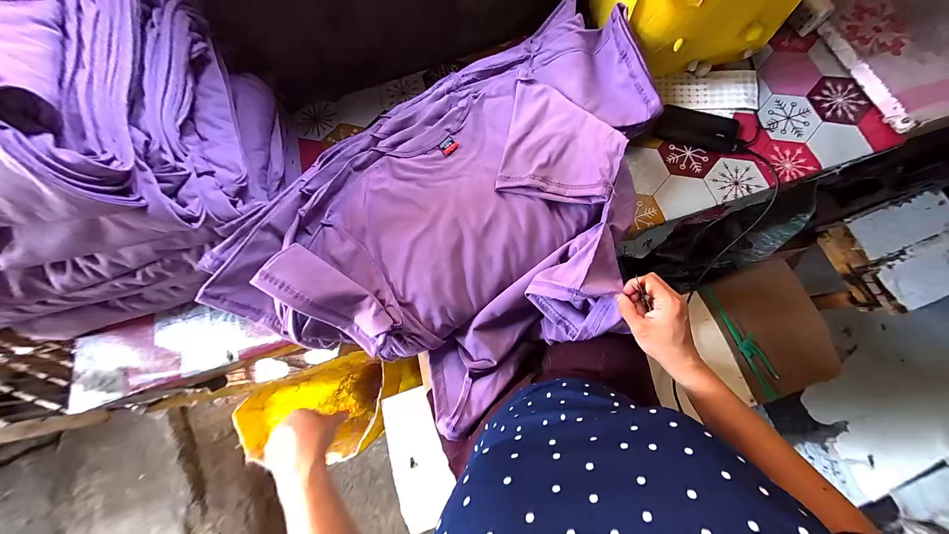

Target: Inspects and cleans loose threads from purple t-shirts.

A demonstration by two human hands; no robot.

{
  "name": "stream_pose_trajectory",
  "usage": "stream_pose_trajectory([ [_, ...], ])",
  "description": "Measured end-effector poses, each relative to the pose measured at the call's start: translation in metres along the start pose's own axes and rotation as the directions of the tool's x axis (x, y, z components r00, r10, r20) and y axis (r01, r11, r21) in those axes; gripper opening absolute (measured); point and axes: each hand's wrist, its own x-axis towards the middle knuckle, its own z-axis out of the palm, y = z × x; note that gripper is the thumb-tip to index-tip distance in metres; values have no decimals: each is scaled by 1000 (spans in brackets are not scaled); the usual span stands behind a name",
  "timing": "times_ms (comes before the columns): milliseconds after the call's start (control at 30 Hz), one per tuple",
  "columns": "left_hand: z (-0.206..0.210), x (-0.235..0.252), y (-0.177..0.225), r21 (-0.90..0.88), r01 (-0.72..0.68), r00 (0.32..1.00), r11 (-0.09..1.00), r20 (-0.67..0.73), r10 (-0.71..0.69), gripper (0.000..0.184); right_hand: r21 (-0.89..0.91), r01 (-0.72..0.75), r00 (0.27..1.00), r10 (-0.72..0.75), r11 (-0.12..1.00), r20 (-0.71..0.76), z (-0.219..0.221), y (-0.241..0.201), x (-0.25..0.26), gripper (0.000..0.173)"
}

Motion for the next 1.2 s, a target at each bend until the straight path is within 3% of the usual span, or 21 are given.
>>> stream_pose_trajectory([
  [33, -4, -33, 32, -94, -186, 983, 978, -22, 185, 39, 11, 0, 1000, 0, 1000, -8, -1, -2, 0, 15],
  [67, 1, -60, 62, -223, -411, 912, 884, -117, 394, 30, 24, -3, 1000, 4, 1000, -17, -1, -3, 0, 15],
  [100, 15, -79, 91, -335, -618, 786, 711, -273, 555, 26, 37, -12, 1000, 12, 999, -20, 0, -4, -1, 15],
  [167, 47, -103, 149, -366, -883, 464, 294, -581, 669, 35, 68, -44, 999, 45, 997, -9, 0, -4, -3, 14],
  [233, 62, -109, 195, -188, -980, 180, 61, -717, 673, 40, 91, -79, 997, 77, 993, 18, 1, -3, -5, 14],
  [267, 64, -109, 212, -112, -994, 78, -5, -726, 684, 37, 97, -94, 995, 92, 991, 30, 2, -3, -5, 14],
  [300, 64, -108, 225, -52, -997, 1, -50, -702, 712, 32, 97, -108, 994, 105, 989, 36, 2, -3, -7, 14],
  [367, 63, -104, 241, 6, -994, -84, -106, -649, 756, 18, 105, -125, 992, 123, 987, 29, 0, -1, -7, 14],
  [467, 63, -102, 245, -53, -988, -79, -145, -634, 769, 16, 100, -170, 985, 169, 980, 13, -3, 2, -5, 13],
  [633, 58, -109, 238, -443, -888, 162, -126, -557, 814, 12, 66, -280, 958, 274, 958, 86, -9, 2, -3, 14],
  [700, 58, -112, 237, -519, -850, 237, -92, -532, 813, 13, 20, -211, 975, 210, 977, 74, -11, 0, -3, 25],
  [767, 57, -117, 236, -537, -840, 269, -76, -535, 801, 13, -81, -89, 993, 95, 993, 70, -13, -10, -5, 41],
  [900, 54, -127, 235, -534, -840, 282, -96, -581, 763, 12, -279, 209, 976, -182, 937, 119, -1, -32, -9, 43],
  [967, 53, -129, 235, -511, -852, 265, -113, -607, 749, 11, -321, 284, 957, -250, 903, 145, 10, -37, -11, 40],
  [1200, 52, -138, 234, -433, -892, 193, -132, -629, 753, 12, -336, 288, 957, -258, 897, 132, 17, -48, -8, 40],
])
